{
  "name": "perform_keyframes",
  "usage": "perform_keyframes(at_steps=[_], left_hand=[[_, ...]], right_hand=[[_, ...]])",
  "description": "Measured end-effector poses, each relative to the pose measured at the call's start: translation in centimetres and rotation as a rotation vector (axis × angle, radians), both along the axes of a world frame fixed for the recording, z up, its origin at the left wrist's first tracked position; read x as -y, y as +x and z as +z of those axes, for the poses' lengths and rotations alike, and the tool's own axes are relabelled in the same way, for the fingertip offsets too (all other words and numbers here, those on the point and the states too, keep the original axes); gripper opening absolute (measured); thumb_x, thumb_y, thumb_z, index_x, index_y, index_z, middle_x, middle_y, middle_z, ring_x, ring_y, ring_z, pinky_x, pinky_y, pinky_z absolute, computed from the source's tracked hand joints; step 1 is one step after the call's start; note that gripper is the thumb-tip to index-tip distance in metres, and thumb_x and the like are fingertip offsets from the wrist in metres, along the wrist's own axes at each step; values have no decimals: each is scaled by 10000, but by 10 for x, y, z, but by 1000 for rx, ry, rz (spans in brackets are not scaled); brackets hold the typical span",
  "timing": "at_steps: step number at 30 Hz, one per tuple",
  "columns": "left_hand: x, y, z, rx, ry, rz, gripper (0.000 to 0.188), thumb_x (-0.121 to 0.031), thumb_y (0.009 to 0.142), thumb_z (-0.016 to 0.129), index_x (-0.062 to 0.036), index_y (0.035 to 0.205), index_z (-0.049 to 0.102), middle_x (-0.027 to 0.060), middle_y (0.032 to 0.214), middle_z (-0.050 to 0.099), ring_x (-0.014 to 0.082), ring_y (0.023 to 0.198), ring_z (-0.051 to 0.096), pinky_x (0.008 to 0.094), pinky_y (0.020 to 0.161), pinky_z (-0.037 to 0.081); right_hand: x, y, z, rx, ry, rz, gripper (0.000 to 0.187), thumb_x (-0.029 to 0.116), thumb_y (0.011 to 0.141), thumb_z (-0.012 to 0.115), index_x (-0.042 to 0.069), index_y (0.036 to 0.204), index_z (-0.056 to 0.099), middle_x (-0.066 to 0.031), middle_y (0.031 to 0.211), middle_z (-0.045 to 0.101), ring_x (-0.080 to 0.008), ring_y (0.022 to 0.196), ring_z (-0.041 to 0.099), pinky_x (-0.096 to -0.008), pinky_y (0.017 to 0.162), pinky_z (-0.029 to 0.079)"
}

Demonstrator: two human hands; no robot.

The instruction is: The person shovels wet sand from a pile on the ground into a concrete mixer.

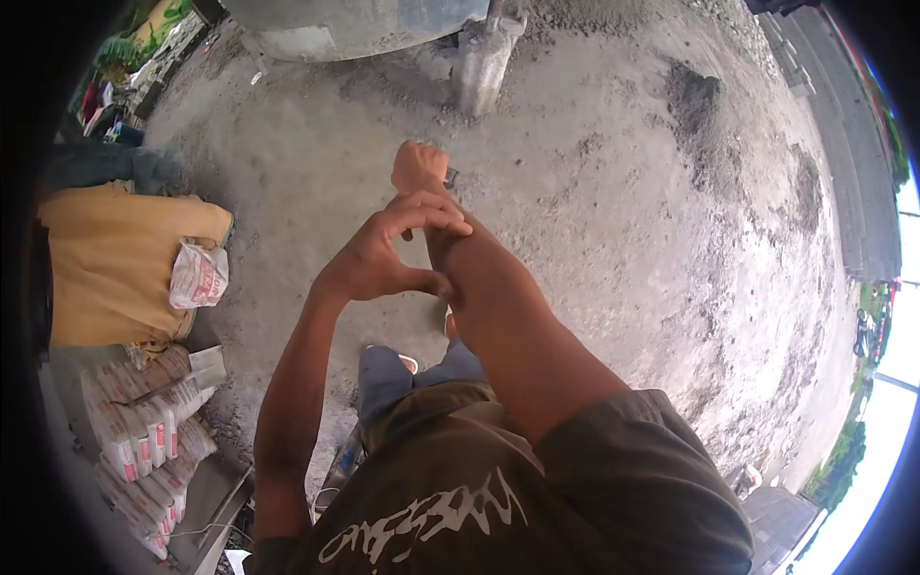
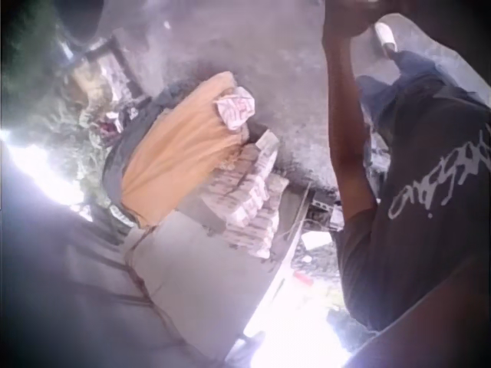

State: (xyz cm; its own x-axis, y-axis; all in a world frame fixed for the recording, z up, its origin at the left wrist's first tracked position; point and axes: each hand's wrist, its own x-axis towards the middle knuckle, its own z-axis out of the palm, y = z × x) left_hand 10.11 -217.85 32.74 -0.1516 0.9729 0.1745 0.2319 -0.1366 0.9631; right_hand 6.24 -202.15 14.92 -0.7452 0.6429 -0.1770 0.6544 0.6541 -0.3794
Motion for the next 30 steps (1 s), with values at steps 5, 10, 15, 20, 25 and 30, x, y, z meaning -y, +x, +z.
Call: perform_keyframes(at_steps=[5, 10, 15, 20, 25, 30], left_hand=[[-44, 3, -12, -151, 112, -101, 589, -404, 617, 904, -126, 1097, 708, 40, 1034, 638, 246, 1086, 567, 412, 1013, 389], [-44, 18, 8, -238, 269, -51, 444, -299, 722, 846, -129, 1106, 703, 41, 1155, 613, 225, 1150, 552, 404, 1019, 398], [-44, 30, 19, -139, 350, -36, 401, -415, 829, 770, -156, 1124, 687, 30, 1235, 592, 249, 1196, 537, 405, 1027, 352], [-46, 37, 80, -537, 239, -67, 500, -541, 825, 717, -182, 1171, 678, 67, 1310, 546, 287, 1285, 463, 433, 1027, 401], [8, 25, 40, -389, 160, 57, 520, -431, 864, 735, -119, 1263, 619, 139, 1400, 466, 326, 1323, 430, 450, 1087, 353], [5, 38, 20, -277, 226, 238, 593, -365, 851, 766, -91, 1329, 547, 160, 1427, 429, 318, 1344, 407, 474, 1104, 329]], right_hand=[[-12, 13, -15, -18, 47, -15, 264, 110, 754, 652, 29, 1004, 679, -198, 1012, 704, -346, 982, 692, -423, 835, 546], [-36, 28, 14, -15, 10, -42, 195, 134, 768, 648, 44, 939, 675, -179, 982, 699, -328, 930, 695, -428, 787, 542], [-3, 14, 17, -40, 18, -39, 185, 116, 757, 644, 34, 921, 665, -182, 952, 698, -366, 925, 684, -451, 805, 523], [17, 13, 13, -13, -13, -65, 195, 141, 767, 653, 30, 924, 681, -181, 960, 704, -363, 932, 689, -451, 801, 528], [-11, 18, 28, 115, -83, -89, 174, 128, 764, 633, 28, 889, 699, -192, 929, 716, -350, 911, 705, -436, 783, 545], [-18, 17, 13, -85, 78, -110, 173, 117, 731, 631, 27, 871, 678, -188, 868, 707, -326, 837, 711, -440, 718, 548]])
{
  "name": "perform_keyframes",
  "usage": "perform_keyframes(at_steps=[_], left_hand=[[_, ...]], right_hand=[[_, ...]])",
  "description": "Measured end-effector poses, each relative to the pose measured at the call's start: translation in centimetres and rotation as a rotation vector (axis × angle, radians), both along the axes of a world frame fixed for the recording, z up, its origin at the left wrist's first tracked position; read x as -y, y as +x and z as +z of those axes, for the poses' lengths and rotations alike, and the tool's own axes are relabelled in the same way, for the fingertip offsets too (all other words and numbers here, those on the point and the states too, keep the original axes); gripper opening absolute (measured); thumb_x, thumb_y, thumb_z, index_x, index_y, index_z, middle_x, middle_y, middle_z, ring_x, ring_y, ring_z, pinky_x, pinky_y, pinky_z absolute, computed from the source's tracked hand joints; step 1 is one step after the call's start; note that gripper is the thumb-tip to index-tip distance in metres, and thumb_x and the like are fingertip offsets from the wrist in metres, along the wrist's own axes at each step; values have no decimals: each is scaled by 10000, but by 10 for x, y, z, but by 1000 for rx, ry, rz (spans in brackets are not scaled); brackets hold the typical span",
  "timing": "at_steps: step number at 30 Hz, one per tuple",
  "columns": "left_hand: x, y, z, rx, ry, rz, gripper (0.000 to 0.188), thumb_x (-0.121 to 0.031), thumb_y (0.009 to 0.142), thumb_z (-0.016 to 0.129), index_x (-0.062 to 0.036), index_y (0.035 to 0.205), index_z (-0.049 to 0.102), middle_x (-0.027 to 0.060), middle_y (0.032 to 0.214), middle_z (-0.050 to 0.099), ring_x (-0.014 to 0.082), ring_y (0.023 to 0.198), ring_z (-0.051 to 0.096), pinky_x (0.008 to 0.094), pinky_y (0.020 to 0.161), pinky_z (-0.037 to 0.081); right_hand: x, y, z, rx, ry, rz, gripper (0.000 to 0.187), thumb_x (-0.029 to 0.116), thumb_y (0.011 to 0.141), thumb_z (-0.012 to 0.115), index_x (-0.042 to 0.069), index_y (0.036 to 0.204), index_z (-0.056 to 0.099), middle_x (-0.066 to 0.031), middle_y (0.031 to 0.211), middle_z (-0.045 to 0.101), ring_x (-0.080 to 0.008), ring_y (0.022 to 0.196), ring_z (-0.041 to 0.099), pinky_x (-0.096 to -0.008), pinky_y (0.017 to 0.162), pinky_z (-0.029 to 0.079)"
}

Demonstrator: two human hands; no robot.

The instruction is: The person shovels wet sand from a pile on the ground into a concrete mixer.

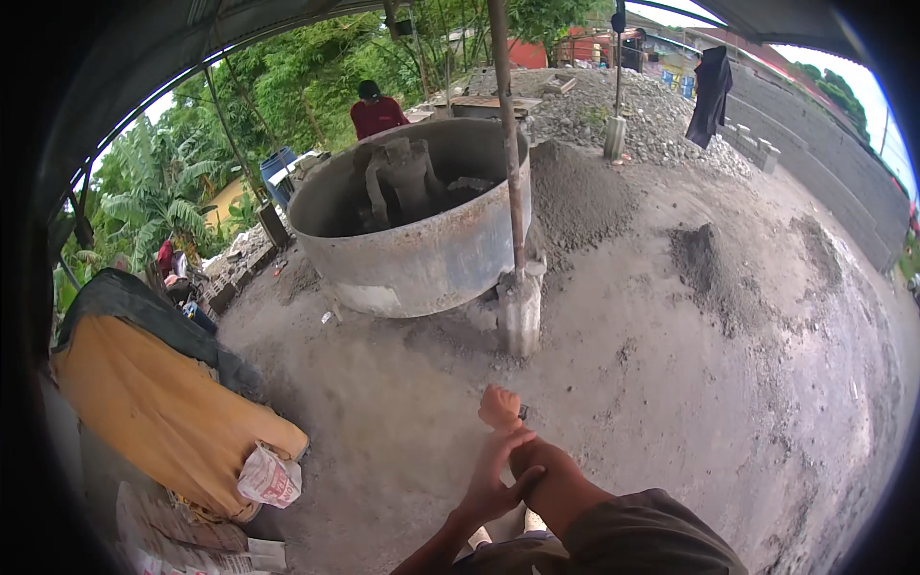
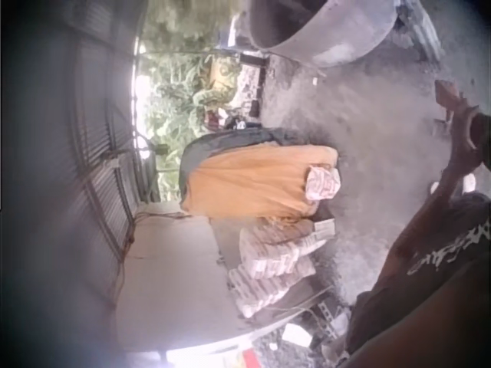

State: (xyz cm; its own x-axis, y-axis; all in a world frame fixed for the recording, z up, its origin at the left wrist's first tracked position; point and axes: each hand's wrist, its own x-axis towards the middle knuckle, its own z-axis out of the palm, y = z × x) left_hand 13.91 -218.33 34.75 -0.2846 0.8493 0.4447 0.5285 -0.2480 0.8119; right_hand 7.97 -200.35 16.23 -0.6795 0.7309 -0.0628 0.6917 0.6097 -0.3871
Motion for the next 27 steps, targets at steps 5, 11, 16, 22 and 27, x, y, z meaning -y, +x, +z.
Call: perform_keyframes(at_steps=[5, 11, 16, 22, 27], left_hand=[[-38, 13, 64, -279, -149, -48, 671, -521, 799, 761, -132, 1309, 562, 137, 1438, 404, 316, 1373, 357, 499, 1071, 335], [-26, 26, 49, -289, -202, -22, 730, -542, 807, 747, -118, 1359, 528, 154, 1483, 327, 356, 1393, 314, 549, 1106, 283], [10, 35, 14, -8, -271, -51, 733, -514, 850, 715, -106, 1408, 473, 216, 1491, 330, 398, 1364, 361, 552, 1106, 292], [-16, 30, 40, -120, -265, -58, 778, -498, 844, 724, -88, 1433, 422, 218, 1511, 298, 408, 1386, 328, 562, 1082, 320], [-49, 38, 51, -465, -416, -191, 818, -465, 806, 749, -104, 1444, 385, 178, 1537, 251, 378, 1429, 258, 614, 1061, 288]], right_hand=[[60, -21, -25, 34, -89, 27, 221, 161, 771, 636, 46, 957, 668, -200, 1019, 689, -356, 1012, 668, -448, 847, 518], [55, -5, -2, 31, -120, 25, 220, 146, 787, 618, 42, 976, 659, -189, 1009, 690, -361, 967, 678, -448, 819, 531], [-23, 26, 10, 10, -104, -125, 236, 143, 781, 617, 43, 991, 658, -180, 1028, 695, -365, 996, 673, -448, 844, 526], [14, 4, 19, 60, -109, -49, 279, 143, 771, 621, 36, 1028, 641, -183, 1035, 698, -363, 1011, 673, -455, 850, 522], [88, -31, 8, 115, -117, -12, 304, 163, 777, 627, 47, 1058, 631, -180, 1057, 697, -359, 1025, 671, -457, 868, 521]])
